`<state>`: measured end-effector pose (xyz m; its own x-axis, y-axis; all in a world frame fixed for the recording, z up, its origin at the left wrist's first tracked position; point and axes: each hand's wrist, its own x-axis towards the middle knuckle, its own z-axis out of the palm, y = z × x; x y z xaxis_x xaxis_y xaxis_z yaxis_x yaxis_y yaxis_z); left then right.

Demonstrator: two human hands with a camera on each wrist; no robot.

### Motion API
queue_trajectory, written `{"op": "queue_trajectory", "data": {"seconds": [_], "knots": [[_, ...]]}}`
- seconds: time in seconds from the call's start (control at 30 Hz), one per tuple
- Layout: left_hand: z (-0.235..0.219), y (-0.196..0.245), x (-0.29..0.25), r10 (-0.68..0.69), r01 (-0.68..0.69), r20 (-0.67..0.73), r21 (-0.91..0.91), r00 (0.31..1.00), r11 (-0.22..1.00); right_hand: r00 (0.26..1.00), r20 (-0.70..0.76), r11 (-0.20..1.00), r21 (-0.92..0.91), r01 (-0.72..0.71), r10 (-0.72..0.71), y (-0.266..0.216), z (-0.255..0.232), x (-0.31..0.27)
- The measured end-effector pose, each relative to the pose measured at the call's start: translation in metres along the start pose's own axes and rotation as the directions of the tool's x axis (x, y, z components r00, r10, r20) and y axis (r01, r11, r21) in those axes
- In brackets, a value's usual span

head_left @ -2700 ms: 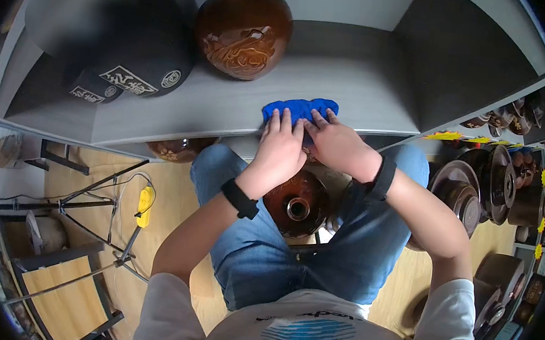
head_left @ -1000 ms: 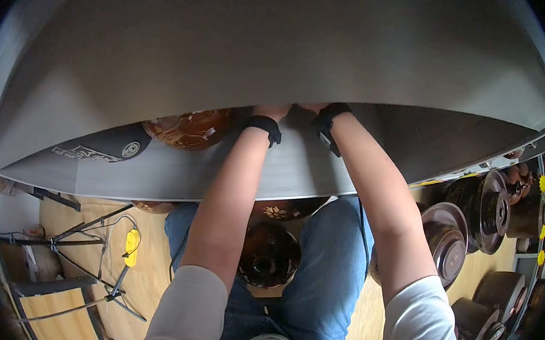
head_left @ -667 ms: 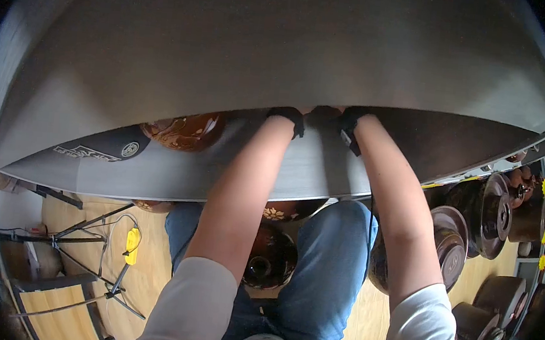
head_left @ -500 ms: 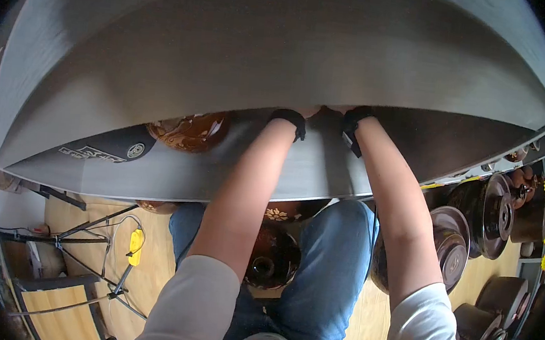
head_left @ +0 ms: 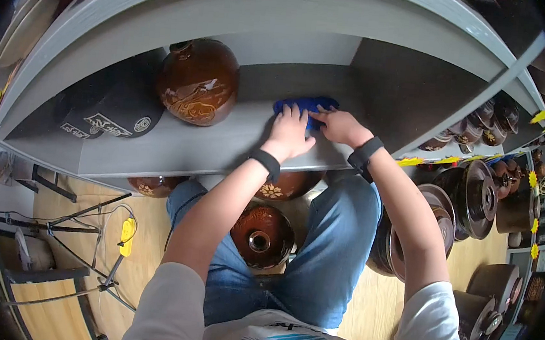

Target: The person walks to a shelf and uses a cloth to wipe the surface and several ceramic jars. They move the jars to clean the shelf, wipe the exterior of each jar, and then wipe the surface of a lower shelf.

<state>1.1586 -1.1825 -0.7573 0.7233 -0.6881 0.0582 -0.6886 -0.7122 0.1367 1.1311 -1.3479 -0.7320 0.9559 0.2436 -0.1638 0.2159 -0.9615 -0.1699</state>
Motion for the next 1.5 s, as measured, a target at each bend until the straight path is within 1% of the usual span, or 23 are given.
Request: {"op": "queue_trajectory", "data": {"seconds": [0.17, 0.23, 0.33, 0.37, 0.4, 0.5, 0.57, 0.7, 0.77, 0.8, 0.87, 0.9, 0.93, 1.0, 1.07, 1.13, 1.17, 1.2, 1.27, 1.33, 1.4, 1.47, 1.5], "knots": [[-0.002, 0.021, -0.05, 0.076, -0.076, 0.006, 0.013, 0.997, 0.997, 0.999, 0.014, 0.995, -0.095, 0.042, -0.041, -0.021, 0.007, -0.049], [-0.006, 0.03, -0.066, 0.1, -0.1, 0.022, 0.017, 0.995, 0.995, 0.99, 0.131, 0.996, -0.063, 0.058, -0.05, -0.027, 0.003, -0.064], [-0.01, 0.042, -0.084, 0.152, -0.152, 0.06, -0.004, 0.987, 0.988, 0.978, 0.194, 0.994, -0.057, 0.089, -0.076, -0.036, -0.005, -0.084], [-0.008, 0.045, -0.088, 0.168, -0.168, 0.048, 0.001, 0.985, 0.986, 0.939, 0.345, 0.999, -0.036, 0.011, 0.002, -0.046, -0.021, -0.089], [-0.006, 0.047, -0.091, 0.183, -0.183, 0.035, 0.005, 0.982, 0.983, 0.939, 0.344, 0.999, -0.039, 0.008, 0.006, -0.045, -0.018, -0.092], [0.004, 0.052, -0.091, 0.193, -0.193, 0.002, 0.052, 0.981, 0.98, 0.941, 0.339, 0.994, -0.095, 0.051, -0.016, -0.044, -0.01, -0.097], [0.001, 0.055, -0.089, 0.186, -0.187, 0.02, 0.038, 0.982, 0.982, 0.929, 0.364, 0.988, -0.153, -0.011, 0.067, -0.05, -0.011, -0.096], [0.008, 0.052, -0.074, 0.189, -0.189, 0.019, 0.032, 0.982, 0.981, 0.921, 0.381, 0.977, -0.211, -0.001, 0.083, -0.048, -0.005, -0.088], [0.007, 0.052, -0.061, 0.177, -0.178, 0.018, 0.034, 0.984, 0.984, 0.919, 0.366, 0.975, -0.21, -0.072, 0.146, -0.039, -0.002, -0.077], [0.008, 0.052, -0.054, 0.165, -0.165, 0.017, 0.037, 0.986, 0.986, 0.913, 0.386, 0.964, -0.266, -0.023, 0.129, -0.03, -0.001, -0.069], [0.006, 0.052, -0.035, 0.14, -0.144, 0.081, 0.051, 0.987, 0.988, 0.884, 0.44, 0.961, -0.273, -0.039, 0.16, -0.031, -0.019, -0.06], [0.006, 0.049, -0.023, 0.138, -0.143, 0.1, 0.043, 0.985, 0.989, 0.898, 0.407, 0.972, -0.222, -0.08, 0.167, -0.026, -0.02, -0.053], [0.006, 0.047, -0.011, 0.135, -0.14, 0.117, 0.036, 0.984, 0.989, 0.903, 0.392, 0.968, -0.238, -0.084, 0.174, -0.016, -0.017, -0.043], [-0.005, 0.043, 0.014, 0.114, -0.115, 0.158, -0.005, 0.981, 0.993, 0.945, 0.236, 0.956, -0.242, -0.167, 0.225, -0.005, -0.012, -0.031], [-0.008, 0.036, 0.043, 0.113, -0.099, 0.219, -0.073, 0.969, 0.992, 0.919, 0.323, 0.965, -0.206, -0.163, 0.224, 0.013, -0.022, -0.008], [-0.006, 0.031, 0.068, 0.095, -0.082, 0.222, -0.071, 0.97, 0.994, 0.959, 0.24, 0.973, -0.209, -0.102, 0.152, 0.05, -0.007, 0.011], [-0.016, 0.031, 0.076, 0.074, -0.048, 0.276, -0.098, 0.958, 0.994, 0.981, 0.127, 0.981, -0.14, -0.131, 0.149, 0.064, 0.002, 0.018], [-0.013, 0.027, 0.085, 0.07, -0.045, 0.278, -0.093, 0.958, 0.995, 0.988, 0.011, 0.986, -0.072, -0.151, 0.152, 0.077, 0.011, 0.026], [0.002, 0.018, 0.104, 0.074, -0.049, 0.144, -0.17, 0.987, 0.984, 0.985, -0.022, 0.984, -0.052, -0.17, 0.169, 0.096, 0.023, 0.046], [0.001, 0.015, 0.116, 0.085, -0.063, 0.124, -0.172, 0.989, 0.983, 0.98, -0.057, 0.981, -0.033, -0.192, 0.19, 0.104, 0.022, 0.059], [-0.002, 0.012, 0.124, 0.085, -0.059, 0.089, -0.259, 0.992, 0.964, 0.939, 0.093, 0.943, -0.02, -0.332, 0.332, 0.096, 0.011, 0.069], [-0.009, 0.011, 0.127, 0.082, -0.057, 0.136, -0.174, 0.987, 0.983, 0.938, -0.024, 0.938, 0.011, -0.347, 0.347, 0.099, 0.021, 0.079], [0.004, 0.007, 0.135, 0.131, -0.124, 0.05, -0.131, 0.99, 0.984, 0.951, -0.095, 0.947, -0.102, -0.304, 0.295, 0.101, 0.026, 0.081]]}}
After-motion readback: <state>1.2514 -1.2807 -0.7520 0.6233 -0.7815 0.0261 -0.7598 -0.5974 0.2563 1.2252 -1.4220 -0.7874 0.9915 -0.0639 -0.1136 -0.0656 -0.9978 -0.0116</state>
